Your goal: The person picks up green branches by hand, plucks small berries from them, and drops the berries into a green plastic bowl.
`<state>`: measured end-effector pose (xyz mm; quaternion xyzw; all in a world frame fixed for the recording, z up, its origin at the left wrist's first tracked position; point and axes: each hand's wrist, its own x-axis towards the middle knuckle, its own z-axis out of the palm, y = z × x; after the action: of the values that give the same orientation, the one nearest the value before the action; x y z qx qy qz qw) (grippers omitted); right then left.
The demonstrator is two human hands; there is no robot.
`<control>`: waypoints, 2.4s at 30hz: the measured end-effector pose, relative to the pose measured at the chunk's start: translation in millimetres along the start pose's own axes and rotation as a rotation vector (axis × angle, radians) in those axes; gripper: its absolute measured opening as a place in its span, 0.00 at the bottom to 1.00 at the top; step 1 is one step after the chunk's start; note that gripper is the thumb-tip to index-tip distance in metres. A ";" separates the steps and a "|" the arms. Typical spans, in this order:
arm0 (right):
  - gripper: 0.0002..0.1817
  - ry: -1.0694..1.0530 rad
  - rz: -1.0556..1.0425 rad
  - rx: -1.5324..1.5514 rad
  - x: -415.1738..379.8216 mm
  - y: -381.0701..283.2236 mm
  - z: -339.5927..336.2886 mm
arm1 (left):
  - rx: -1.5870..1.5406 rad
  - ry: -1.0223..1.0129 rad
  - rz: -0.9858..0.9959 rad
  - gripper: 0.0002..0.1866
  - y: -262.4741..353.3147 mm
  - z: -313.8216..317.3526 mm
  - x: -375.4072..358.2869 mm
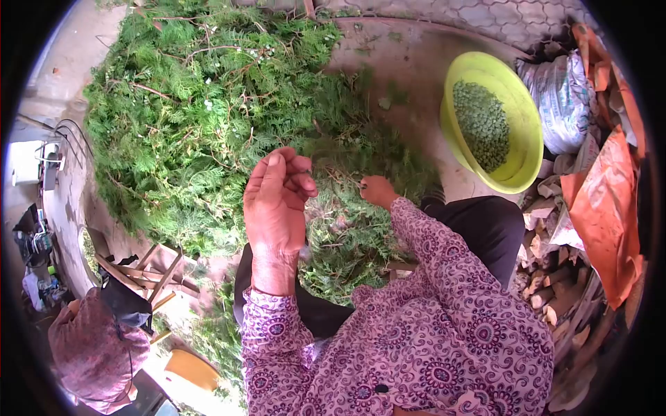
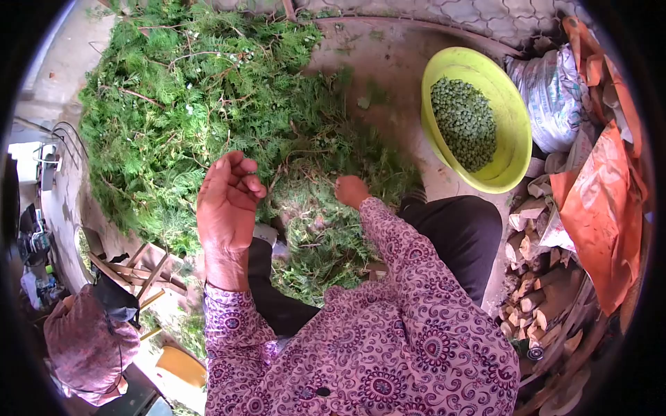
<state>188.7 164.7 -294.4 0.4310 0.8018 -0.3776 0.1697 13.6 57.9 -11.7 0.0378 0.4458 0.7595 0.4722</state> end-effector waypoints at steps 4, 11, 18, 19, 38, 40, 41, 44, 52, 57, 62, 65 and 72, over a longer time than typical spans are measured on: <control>0.11 0.131 -0.074 0.061 -16.5 -16.8 -24.2 | 0.042 -0.038 0.008 0.12 1.2 -1.5 -1.6; 0.11 0.229 -0.262 -0.022 -46.8 -72.5 -81.2 | -0.034 -0.065 0.051 0.10 7.1 -1.2 -2.1; 0.08 0.485 -0.501 -0.080 -96.7 -142.1 -145.9 | -0.120 -0.096 0.081 0.10 18.1 -6.1 -0.9; 0.08 0.482 -0.501 -0.084 -101.9 -151.7 -154.0 | -0.138 -0.116 0.088 0.09 20.1 -6.4 -2.5; 0.21 0.356 -0.249 -0.023 -8.3 -21.7 -114.0 | -0.013 -0.127 0.074 0.10 12.7 1.9 -5.6; 0.20 0.208 -0.127 -0.120 -8.8 31.6 -85.4 | 0.022 -0.142 0.046 0.10 6.6 3.6 -4.3; 0.20 0.209 -0.151 -0.170 -11.4 48.7 -68.8 | 0.031 -0.145 0.043 0.10 3.9 4.8 -3.3; 0.20 0.058 -0.084 -0.171 -15.4 62.9 -41.4 | 0.116 -0.146 0.016 0.12 -3.3 9.6 -1.5; 0.24 0.032 0.082 -0.313 -3.0 81.4 -6.2 | 0.218 -0.099 -0.091 0.12 -21.4 26.2 8.4; 0.20 -0.060 0.047 -0.224 -1.7 84.4 -22.6 | 0.213 -0.127 -0.082 0.12 -24.6 28.1 14.0; 0.14 0.391 -0.229 0.073 -36.5 66.2 -56.1 | 0.193 -0.150 -0.070 0.10 -20.7 30.7 9.6; 0.13 0.141 0.014 0.780 -65.8 28.3 -95.6 | 0.191 -0.175 -0.057 0.10 -19.9 26.9 8.5; 0.13 0.132 -0.143 0.825 -138.9 -48.6 -184.5 | 0.452 -0.218 0.070 0.08 -20.4 14.5 6.6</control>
<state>238.1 208.5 -67.8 0.4294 0.6206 -0.6492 -0.0955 30.8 75.4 -19.9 0.2395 0.5493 0.6479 0.4702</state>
